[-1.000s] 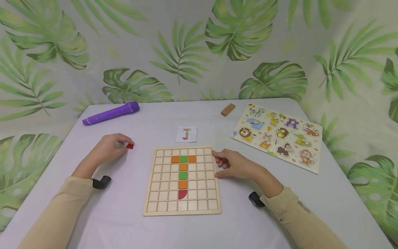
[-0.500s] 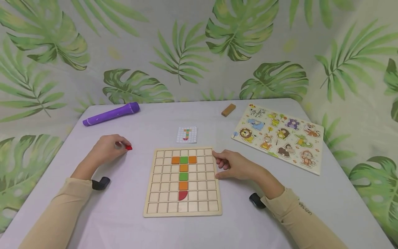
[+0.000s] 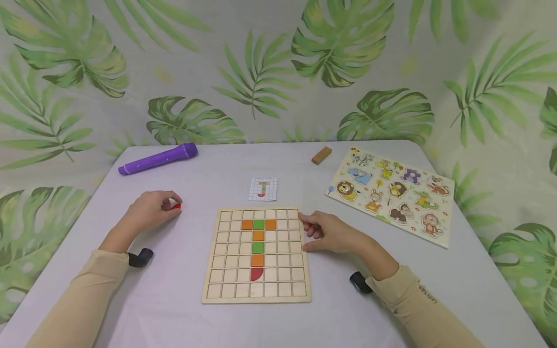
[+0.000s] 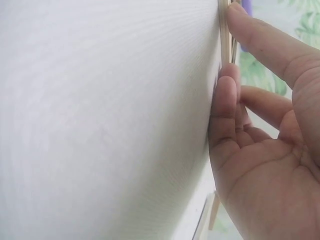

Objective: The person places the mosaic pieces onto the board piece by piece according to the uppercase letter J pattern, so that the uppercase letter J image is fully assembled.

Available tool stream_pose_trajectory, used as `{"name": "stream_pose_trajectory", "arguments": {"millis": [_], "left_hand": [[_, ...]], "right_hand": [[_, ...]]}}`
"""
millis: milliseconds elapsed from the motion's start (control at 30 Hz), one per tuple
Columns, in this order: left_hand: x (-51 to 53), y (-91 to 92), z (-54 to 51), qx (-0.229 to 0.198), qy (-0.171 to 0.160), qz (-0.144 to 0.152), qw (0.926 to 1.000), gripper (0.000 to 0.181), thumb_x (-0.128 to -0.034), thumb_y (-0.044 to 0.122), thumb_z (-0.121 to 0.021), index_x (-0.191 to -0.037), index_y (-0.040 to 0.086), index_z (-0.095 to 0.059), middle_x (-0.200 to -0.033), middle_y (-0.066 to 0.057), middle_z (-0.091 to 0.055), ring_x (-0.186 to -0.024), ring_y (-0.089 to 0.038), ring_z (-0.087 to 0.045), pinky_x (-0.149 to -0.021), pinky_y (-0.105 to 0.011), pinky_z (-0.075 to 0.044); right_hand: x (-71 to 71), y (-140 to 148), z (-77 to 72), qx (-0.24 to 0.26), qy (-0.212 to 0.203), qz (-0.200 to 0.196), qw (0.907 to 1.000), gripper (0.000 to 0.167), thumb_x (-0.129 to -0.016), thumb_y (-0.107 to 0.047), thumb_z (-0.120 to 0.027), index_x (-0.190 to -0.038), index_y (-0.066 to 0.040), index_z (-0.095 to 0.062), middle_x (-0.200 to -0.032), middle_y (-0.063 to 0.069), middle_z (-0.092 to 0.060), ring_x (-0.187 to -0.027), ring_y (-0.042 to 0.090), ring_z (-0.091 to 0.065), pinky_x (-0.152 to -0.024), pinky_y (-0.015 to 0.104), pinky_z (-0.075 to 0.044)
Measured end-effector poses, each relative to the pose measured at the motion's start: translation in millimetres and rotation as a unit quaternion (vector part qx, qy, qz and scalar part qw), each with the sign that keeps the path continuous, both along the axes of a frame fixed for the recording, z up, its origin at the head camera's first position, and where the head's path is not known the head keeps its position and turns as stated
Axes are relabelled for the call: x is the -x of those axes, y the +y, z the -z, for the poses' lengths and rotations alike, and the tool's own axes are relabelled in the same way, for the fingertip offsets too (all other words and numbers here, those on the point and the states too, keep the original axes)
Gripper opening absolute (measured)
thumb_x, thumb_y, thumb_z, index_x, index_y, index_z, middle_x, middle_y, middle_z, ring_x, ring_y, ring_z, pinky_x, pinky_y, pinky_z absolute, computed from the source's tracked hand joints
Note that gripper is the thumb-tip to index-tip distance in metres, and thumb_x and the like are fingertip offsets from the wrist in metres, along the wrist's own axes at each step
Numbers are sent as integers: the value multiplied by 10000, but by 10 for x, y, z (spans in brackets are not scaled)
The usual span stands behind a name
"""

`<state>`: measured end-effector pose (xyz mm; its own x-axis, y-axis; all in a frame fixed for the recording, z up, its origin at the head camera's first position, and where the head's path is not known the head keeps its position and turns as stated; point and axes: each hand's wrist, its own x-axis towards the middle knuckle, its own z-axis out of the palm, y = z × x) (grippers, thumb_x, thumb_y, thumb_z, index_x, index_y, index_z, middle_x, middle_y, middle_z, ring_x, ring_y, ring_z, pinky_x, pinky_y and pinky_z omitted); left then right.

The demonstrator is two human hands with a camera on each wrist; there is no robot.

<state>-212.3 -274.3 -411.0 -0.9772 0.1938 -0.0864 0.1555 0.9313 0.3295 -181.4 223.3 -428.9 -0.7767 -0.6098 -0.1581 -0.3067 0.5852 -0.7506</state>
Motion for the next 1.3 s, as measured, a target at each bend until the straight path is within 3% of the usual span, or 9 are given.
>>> {"name": "stream_pose_trajectory", "arguments": {"millis": [367, 500, 700, 800, 1000, 1300], "left_hand": [[-16, -21, -29, -30, -110, -53, 9999, 228, -993, 310, -752, -1095, 106, -747, -855, -28, -682, -732, -190, -595, -623, -330, -452], [-12, -74, -43, -238, -155, -37, 9996, 177, -978, 182, -727, -1132, 96, -746, -962, -77, -717, -824, -228, -632, -705, -362, -502], [-2, -146, -11, -808, -192, 552, 9950, 357, -906, -53, -664, -1231, 60, -758, -1219, -138, -726, -1033, -303, -659, -866, -426, -534], [-9, -147, 2, -823, -96, 702, 9941, 293, -925, -30, -705, -1183, 75, -796, -1170, -112, -736, -1017, -277, -668, -854, -406, -529], [-11, -103, -10, -649, -72, 605, 9960, 182, -924, 82, -813, -1105, 63, -809, -1062, -99, -726, -917, -225, -645, -797, -356, -506], [-57, -32, 1, -457, 73, 761, 9960, 128, -943, 117, -810, -1045, 45, -781, -1001, -85, -705, -870, -201, -632, -787, -356, -507]], "right_hand": [[6, 7, 27, -21, 9, 12, 10000, 874, -904, -215, -879, -1608, 32, -423, -1110, 69, -588, -986, 163, -548, -860, 202, -530], [7, 5, 13, -34, 24, 11, 10000, 869, -905, -215, -878, -1605, 34, -426, -1106, 69, -591, -979, 162, -552, -855, 202, -530], [13, 7, 2, -56, 14, 7, 10000, 860, -910, -208, -873, -1604, 35, -427, -1107, 69, -598, -970, 159, -563, -855, 202, -534], [14, 10, 4, -54, 0, 18, 10000, 864, -907, -208, -876, -1605, 35, -427, -1103, 66, -594, -968, 157, -561, -854, 200, -531], [12, 16, 15, -38, -10, 9, 10000, 873, -906, -212, -877, -1607, 36, -420, -1103, 62, -585, -971, 147, -543, -850, 196, -524], [16, 6, 11, -40, -15, 23, 10000, 869, -905, -227, -879, -1606, 27, -432, -1098, 59, -585, -969, 140, -548, -850, 195, -524]]}}
